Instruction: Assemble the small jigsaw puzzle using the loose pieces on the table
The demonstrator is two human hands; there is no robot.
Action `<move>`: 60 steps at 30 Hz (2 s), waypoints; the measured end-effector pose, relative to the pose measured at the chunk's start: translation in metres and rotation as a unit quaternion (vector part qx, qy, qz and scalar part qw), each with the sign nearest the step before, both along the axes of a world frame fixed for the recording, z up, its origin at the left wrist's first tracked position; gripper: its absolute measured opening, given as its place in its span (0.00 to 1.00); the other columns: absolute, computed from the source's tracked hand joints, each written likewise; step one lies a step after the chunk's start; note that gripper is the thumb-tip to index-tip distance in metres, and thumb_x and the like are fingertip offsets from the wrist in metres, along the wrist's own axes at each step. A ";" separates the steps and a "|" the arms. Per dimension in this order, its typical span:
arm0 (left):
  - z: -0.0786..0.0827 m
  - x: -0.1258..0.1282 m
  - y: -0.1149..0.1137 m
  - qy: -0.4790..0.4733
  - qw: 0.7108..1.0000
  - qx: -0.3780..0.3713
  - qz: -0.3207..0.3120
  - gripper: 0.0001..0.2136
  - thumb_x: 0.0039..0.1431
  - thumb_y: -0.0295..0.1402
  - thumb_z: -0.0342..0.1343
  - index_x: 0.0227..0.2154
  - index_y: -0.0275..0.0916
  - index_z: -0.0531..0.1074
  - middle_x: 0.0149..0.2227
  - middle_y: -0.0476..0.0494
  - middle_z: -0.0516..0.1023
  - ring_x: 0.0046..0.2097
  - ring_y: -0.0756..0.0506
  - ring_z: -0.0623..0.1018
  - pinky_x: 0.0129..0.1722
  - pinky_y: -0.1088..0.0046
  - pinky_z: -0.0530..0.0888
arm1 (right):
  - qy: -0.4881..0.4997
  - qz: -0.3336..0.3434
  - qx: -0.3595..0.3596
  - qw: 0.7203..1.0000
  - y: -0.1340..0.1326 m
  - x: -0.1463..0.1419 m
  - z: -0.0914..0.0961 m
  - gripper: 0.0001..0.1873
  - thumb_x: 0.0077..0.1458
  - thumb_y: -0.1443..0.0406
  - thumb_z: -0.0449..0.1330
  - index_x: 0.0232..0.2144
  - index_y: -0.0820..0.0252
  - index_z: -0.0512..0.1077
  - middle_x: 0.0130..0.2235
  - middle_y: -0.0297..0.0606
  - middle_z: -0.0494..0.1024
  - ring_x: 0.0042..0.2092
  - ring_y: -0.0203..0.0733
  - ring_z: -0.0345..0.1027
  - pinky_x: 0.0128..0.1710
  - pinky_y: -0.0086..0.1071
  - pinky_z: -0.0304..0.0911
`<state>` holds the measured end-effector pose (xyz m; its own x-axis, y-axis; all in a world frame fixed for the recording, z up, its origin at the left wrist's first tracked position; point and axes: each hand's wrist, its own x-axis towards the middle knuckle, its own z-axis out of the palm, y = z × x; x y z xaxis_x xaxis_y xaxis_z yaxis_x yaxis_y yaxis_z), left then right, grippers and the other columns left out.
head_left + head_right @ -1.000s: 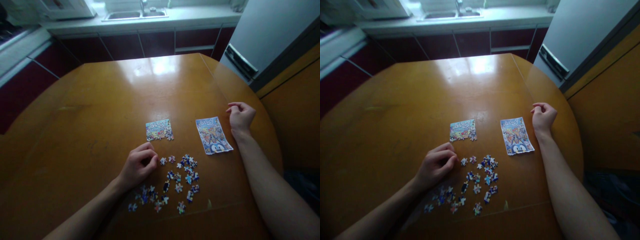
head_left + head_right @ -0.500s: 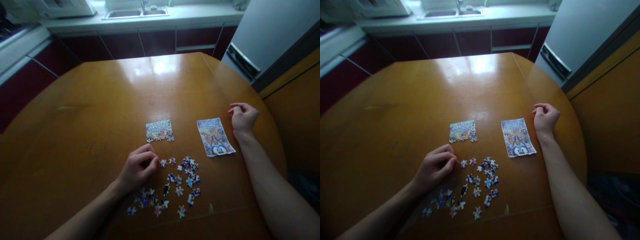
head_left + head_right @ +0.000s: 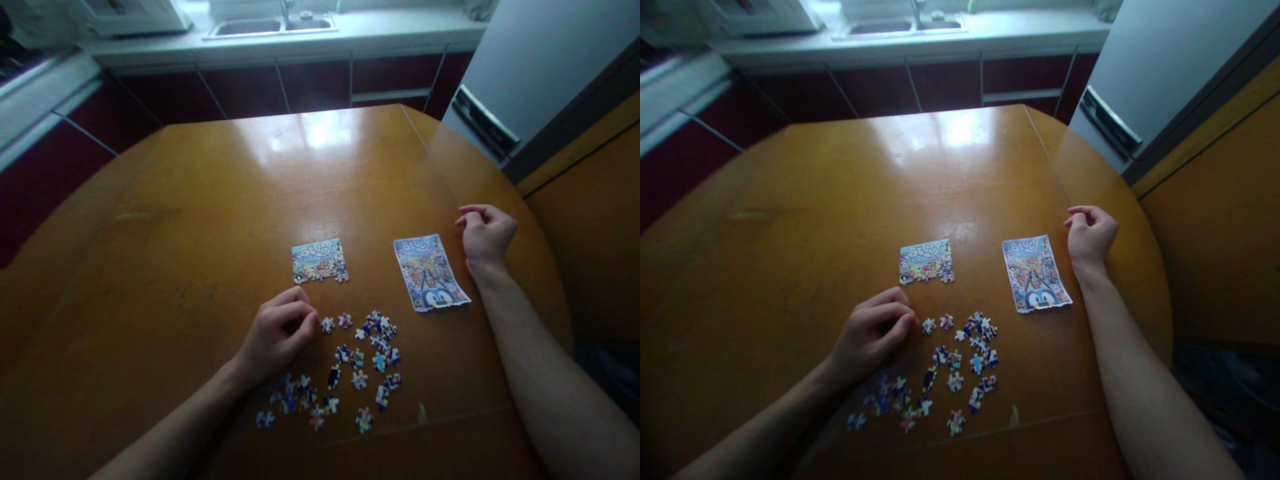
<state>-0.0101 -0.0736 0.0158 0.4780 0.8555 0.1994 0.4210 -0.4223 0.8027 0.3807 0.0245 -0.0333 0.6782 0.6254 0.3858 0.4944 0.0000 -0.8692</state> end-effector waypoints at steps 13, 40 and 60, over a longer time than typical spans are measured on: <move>0.000 0.000 0.001 0.004 1.000 -0.003 -0.003 0.10 0.62 0.26 0.54 0.25 0.36 0.73 0.28 0.47 0.70 0.30 0.51 0.70 0.30 0.75 0.68 | 0.013 0.003 0.015 1.000 -0.001 -0.003 0.004 0.12 0.42 0.73 0.52 0.24 0.60 0.76 0.19 0.32 0.72 0.22 0.38 0.68 0.22 0.30 0.60; 0.000 0.000 0.002 0.002 1.000 0.009 -0.009 0.10 0.62 0.25 0.54 0.25 0.35 0.73 0.28 0.48 0.69 0.30 0.52 0.70 0.30 0.76 0.68 | -0.003 0.005 -0.001 1.000 0.000 -0.002 0.004 0.12 0.43 0.73 0.53 0.25 0.60 0.76 0.20 0.32 0.72 0.24 0.38 0.68 0.25 0.31 0.62; 0.001 0.001 0.001 0.009 1.000 0.010 -0.008 0.10 0.62 0.26 0.54 0.25 0.35 0.74 0.29 0.48 0.70 0.30 0.52 0.70 0.30 0.76 0.68 | -0.002 0.007 0.002 1.000 0.000 -0.003 0.004 0.12 0.43 0.74 0.53 0.24 0.60 0.75 0.19 0.31 0.72 0.23 0.37 0.68 0.25 0.30 0.61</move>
